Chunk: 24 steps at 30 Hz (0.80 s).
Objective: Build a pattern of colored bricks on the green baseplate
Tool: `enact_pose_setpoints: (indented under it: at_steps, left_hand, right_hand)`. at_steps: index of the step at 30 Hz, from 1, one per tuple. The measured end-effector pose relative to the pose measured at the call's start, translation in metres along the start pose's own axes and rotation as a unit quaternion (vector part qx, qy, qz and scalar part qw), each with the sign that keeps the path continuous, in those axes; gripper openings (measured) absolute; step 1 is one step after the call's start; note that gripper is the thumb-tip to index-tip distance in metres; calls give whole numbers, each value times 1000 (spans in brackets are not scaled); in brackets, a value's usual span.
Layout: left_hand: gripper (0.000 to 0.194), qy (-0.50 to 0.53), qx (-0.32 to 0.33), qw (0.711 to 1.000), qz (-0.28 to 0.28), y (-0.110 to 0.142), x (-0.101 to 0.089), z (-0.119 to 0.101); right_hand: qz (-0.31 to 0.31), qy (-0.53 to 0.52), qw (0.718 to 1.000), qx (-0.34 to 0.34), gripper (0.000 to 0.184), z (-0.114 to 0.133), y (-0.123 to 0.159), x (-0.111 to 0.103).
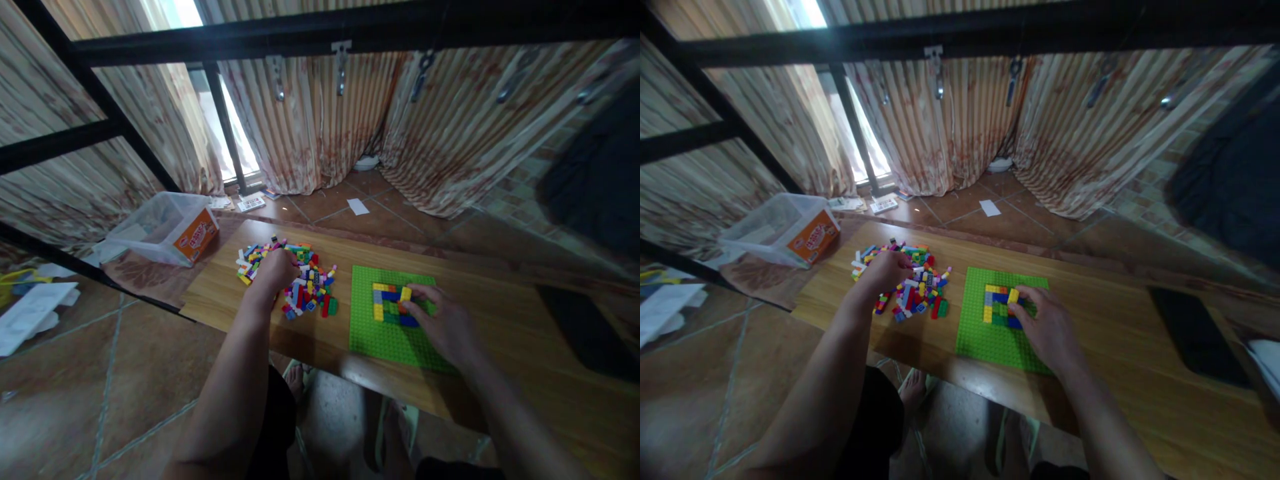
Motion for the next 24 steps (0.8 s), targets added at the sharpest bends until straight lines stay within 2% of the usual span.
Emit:
enact_pose_setpoints:
  at_steps: [4, 6, 8, 12, 16, 18, 20, 24]
  left_hand:
    - [27, 59, 14, 998, -16, -1, -7, -4]
    - [28, 136, 33, 990, 2, 2, -4, -18]
    - [28, 232, 68, 970, 29, 9, 4, -43]
    - [23, 365, 132, 916, 104, 35, 33, -106]
    - [20, 423, 111, 884, 169, 56, 73, -147]
    - [18, 422, 101, 882, 184, 62, 88, -156]
    - [15, 398, 115, 892, 184, 64, 95, -160]
    - [21, 306, 172, 927, 132, 63, 92, -163]
  right_hand:
    - [-30, -20, 999, 16, 33, -8, -1, -13]
    - [-44, -25, 998, 32, 28, -15, -2, -19]
    - [-52, -21, 997, 56, 22, -26, -3, -24]
    - [-53, 3, 993, 101, 19, -46, -4, -29]
    - [-37, -43, 996, 70, 24, -33, -3, -27]
    - [5, -69, 997, 40, 25, -18, 2, -20]
    - [52, -85, 995, 8, 25, -1, 8, -10]
    - [90, -83, 992, -29, 25, 15, 15, 1]
Point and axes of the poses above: each hand's wrist, its own y-axis away from the middle knuckle, its own x-axis out of the palm, z = x × y, the point moved 10 cm from there along -y, towards the middle knuckle, and after that the axes turned 11 degrees about -z, right-handed, at the moved point
